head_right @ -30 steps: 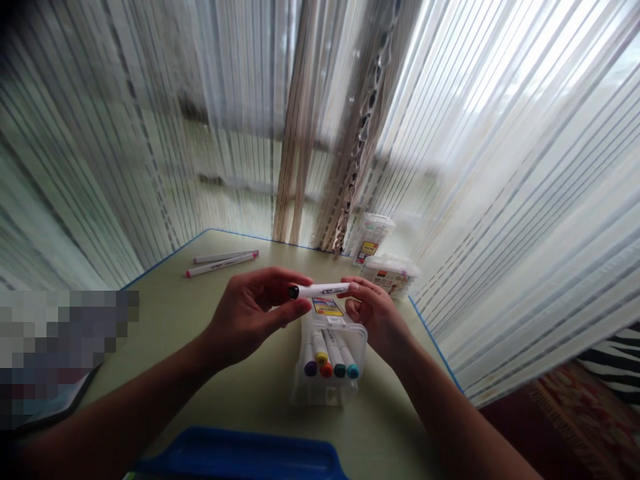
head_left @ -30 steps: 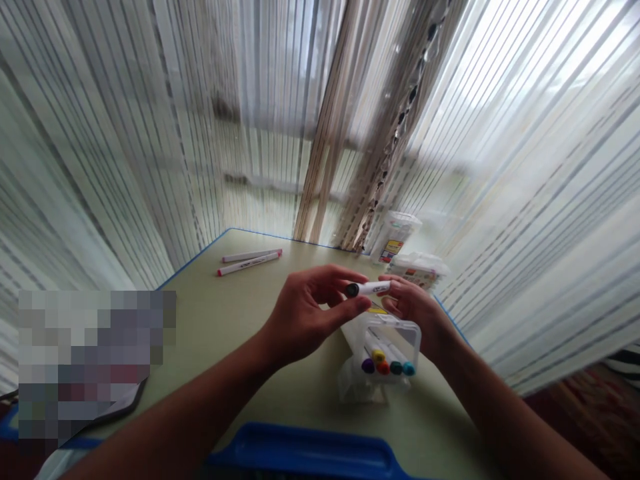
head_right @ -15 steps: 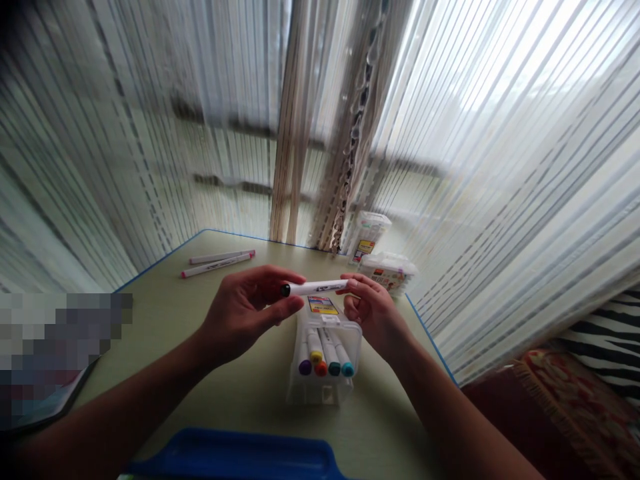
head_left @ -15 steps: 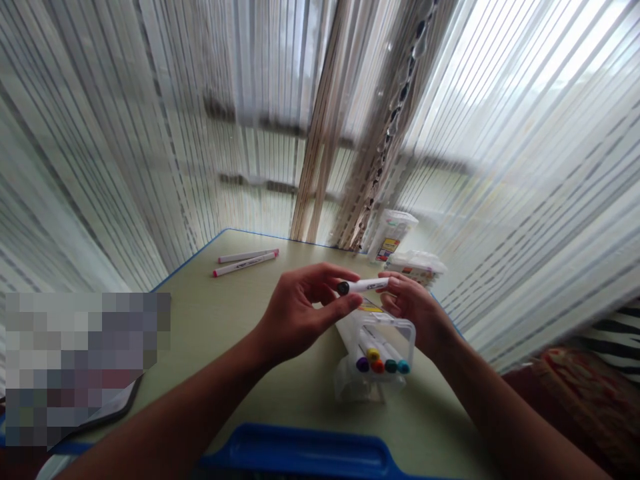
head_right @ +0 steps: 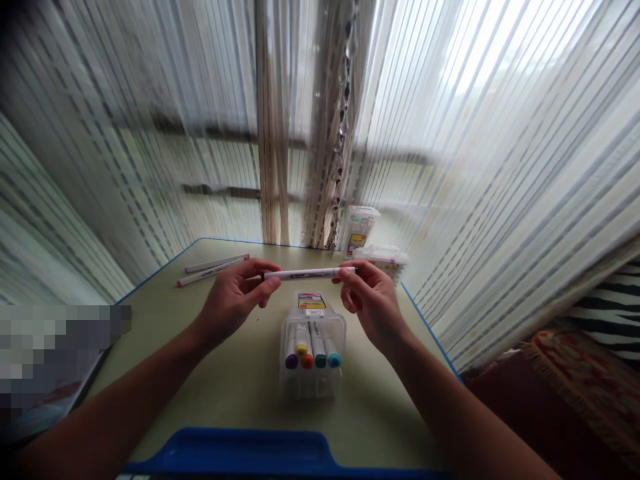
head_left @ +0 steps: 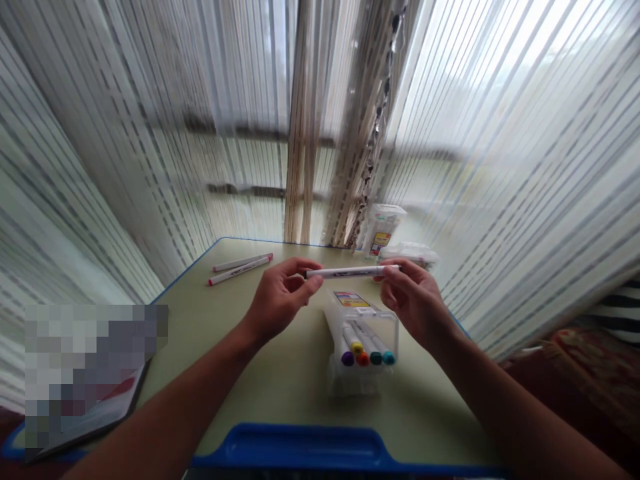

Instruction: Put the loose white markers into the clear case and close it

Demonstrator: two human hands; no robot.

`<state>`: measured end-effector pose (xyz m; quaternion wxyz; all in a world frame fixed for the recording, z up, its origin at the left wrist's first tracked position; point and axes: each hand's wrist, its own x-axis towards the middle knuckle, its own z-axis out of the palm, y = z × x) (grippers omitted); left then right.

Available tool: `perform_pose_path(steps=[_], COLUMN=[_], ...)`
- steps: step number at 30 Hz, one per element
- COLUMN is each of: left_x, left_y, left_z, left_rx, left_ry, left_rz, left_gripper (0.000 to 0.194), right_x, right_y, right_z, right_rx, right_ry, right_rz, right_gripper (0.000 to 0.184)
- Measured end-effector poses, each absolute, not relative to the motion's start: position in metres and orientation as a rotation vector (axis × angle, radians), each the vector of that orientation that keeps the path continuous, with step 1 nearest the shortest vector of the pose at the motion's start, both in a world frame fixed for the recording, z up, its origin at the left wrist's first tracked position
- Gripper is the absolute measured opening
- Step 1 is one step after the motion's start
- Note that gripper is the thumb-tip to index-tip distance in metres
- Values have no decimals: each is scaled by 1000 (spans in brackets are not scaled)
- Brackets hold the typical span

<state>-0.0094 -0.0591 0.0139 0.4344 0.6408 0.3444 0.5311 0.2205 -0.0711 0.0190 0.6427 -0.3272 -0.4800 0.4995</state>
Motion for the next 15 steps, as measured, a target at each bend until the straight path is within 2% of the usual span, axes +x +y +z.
perform_pose_path(steps=[7, 15], left_x=[-11, -7], left_y=[-48, -47], left_z=[5, 6], left_rx=[1662, 1660], left_ry=[930, 930], left_rz=[1216, 1213], left_gripper=[30, 31], right_x=[212, 212], right_y=[-89, -89], right_z=[24, 26], right_rx=[-713, -669], right_ry=[-1334, -1378], right_rz=[916, 893], right_gripper=[21, 20])
